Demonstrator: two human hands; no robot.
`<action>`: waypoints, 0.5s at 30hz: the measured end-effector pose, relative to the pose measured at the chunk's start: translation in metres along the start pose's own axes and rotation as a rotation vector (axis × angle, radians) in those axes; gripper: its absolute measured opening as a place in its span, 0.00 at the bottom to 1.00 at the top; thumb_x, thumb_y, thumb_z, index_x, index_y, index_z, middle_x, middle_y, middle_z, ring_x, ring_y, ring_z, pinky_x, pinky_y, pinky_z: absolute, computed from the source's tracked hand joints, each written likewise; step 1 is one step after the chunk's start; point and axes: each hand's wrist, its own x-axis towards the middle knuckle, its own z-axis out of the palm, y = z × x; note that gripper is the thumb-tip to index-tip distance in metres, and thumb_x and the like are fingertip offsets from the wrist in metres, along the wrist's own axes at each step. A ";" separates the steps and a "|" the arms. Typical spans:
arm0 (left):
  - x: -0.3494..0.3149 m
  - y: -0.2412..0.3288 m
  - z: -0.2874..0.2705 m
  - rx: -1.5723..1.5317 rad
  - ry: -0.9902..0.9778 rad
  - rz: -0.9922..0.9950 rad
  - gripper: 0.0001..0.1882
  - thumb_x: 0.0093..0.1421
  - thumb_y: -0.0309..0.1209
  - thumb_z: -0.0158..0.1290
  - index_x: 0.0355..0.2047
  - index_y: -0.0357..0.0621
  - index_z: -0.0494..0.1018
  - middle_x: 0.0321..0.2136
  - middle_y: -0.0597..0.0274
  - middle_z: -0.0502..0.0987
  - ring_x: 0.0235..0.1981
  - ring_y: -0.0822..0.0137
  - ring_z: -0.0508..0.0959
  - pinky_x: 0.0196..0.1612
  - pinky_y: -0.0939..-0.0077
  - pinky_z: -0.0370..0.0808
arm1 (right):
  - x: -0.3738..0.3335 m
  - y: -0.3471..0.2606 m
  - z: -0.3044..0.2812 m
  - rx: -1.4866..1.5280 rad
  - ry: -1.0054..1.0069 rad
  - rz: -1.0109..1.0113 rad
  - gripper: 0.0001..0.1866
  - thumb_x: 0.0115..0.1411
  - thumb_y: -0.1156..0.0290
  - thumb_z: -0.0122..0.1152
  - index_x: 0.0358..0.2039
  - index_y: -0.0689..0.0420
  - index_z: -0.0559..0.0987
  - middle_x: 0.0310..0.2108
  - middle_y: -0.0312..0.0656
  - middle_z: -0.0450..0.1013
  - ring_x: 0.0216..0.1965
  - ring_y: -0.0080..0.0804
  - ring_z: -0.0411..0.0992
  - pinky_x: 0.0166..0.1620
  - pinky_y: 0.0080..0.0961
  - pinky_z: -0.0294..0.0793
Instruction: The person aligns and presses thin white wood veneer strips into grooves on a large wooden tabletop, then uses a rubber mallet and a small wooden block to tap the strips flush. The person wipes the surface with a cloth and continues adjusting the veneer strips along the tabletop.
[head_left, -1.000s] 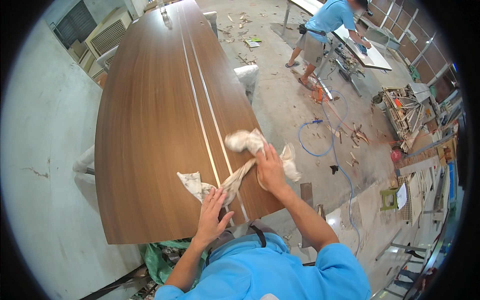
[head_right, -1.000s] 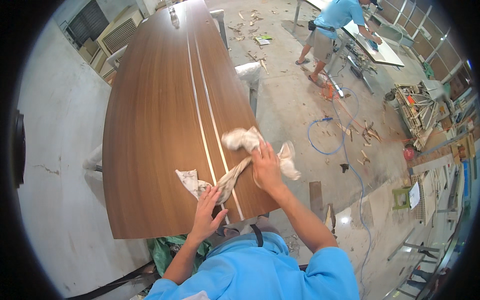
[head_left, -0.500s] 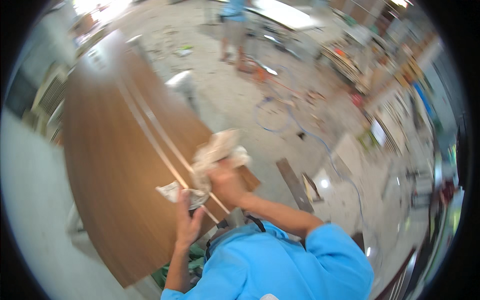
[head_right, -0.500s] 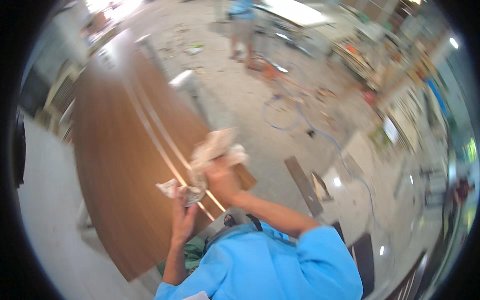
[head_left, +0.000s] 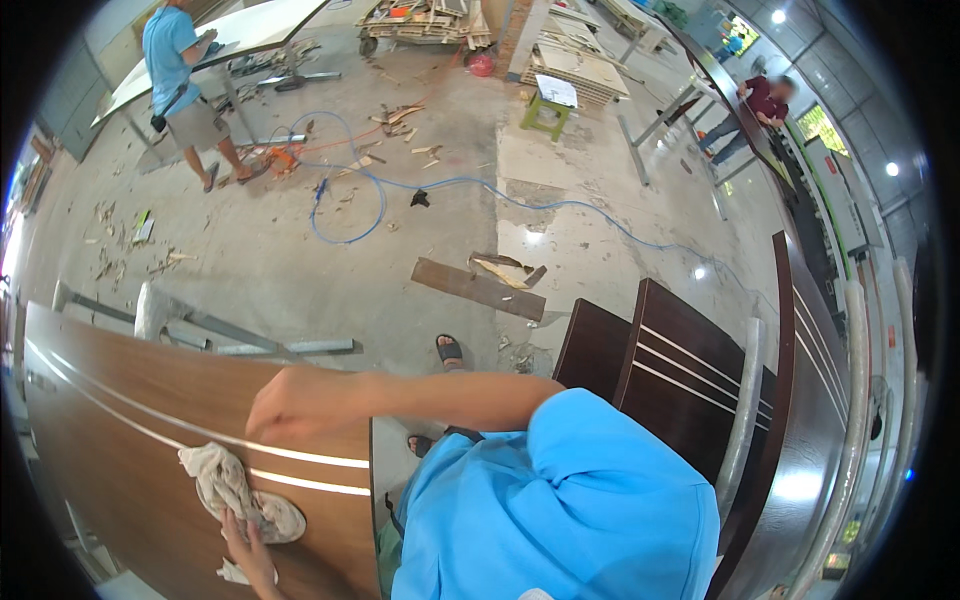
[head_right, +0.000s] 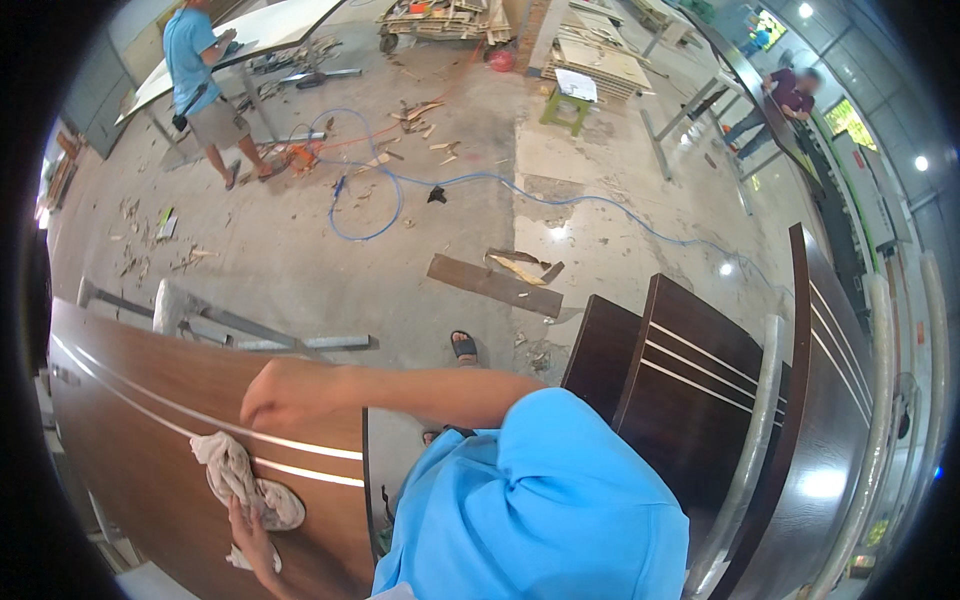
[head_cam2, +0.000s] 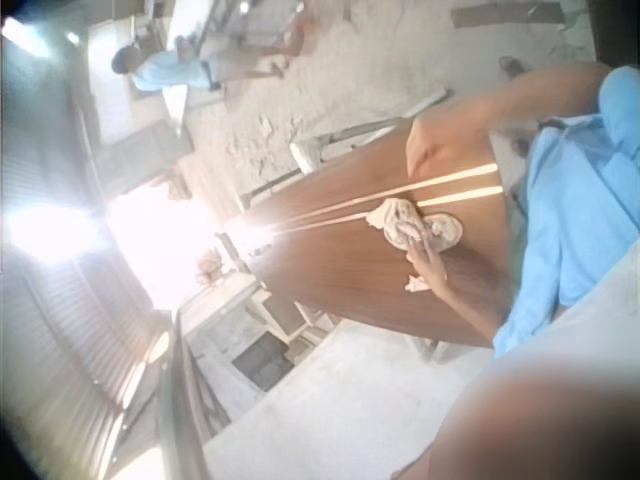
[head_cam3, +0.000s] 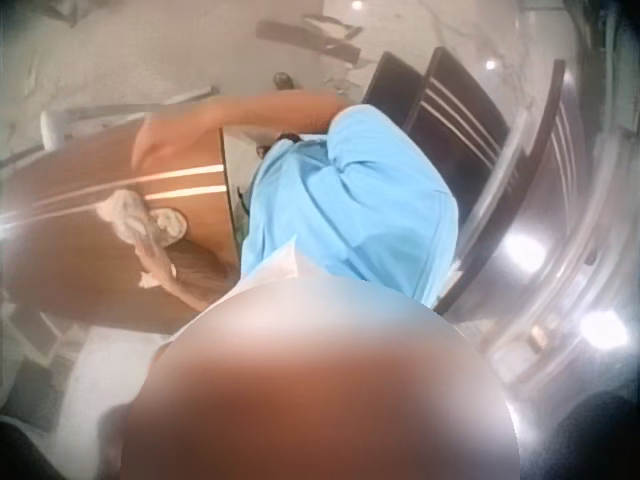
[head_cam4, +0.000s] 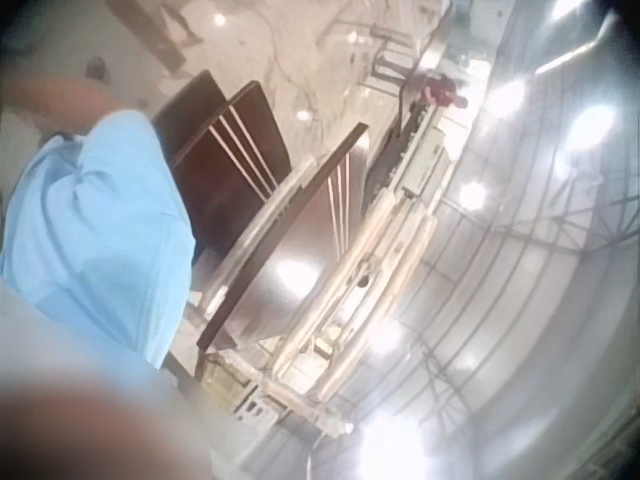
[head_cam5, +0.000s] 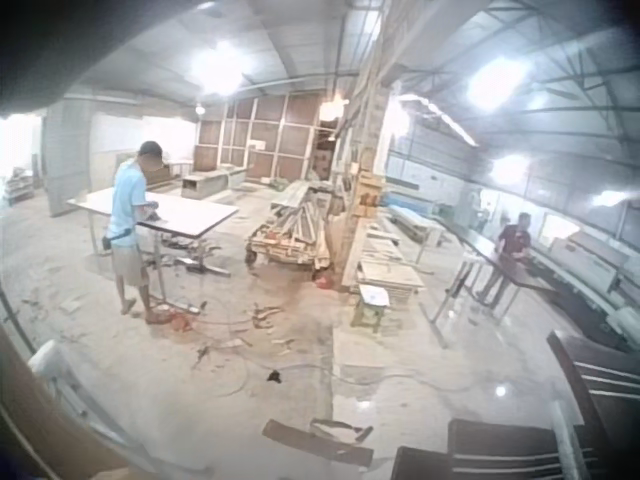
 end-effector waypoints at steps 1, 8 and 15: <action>0.016 0.010 -0.018 -0.021 -0.039 -0.154 0.28 0.73 0.34 0.52 0.68 0.32 0.62 0.71 0.46 0.62 0.70 0.47 0.62 0.73 0.60 0.54 | -0.019 0.009 -0.028 -0.082 0.169 0.025 0.11 0.60 0.68 0.66 0.41 0.58 0.85 0.36 0.46 0.83 0.38 0.44 0.81 0.41 0.38 0.79; 0.124 0.218 -0.015 -0.077 0.119 0.495 0.27 0.66 0.35 0.57 0.64 0.44 0.69 0.62 0.50 0.73 0.62 0.52 0.72 0.65 0.56 0.66 | -0.218 0.101 -0.205 -0.561 0.677 0.818 0.09 0.64 0.66 0.61 0.32 0.58 0.83 0.28 0.46 0.80 0.28 0.44 0.76 0.34 0.34 0.75; 0.240 0.432 0.236 0.501 -1.261 0.055 0.26 0.60 0.43 0.68 0.57 0.49 0.78 0.61 0.45 0.74 0.57 0.61 0.78 0.63 0.67 0.71 | -0.333 0.153 -0.271 -0.602 0.465 0.920 0.08 0.57 0.67 0.59 0.29 0.56 0.83 0.30 0.49 0.81 0.34 0.54 0.80 0.38 0.51 0.79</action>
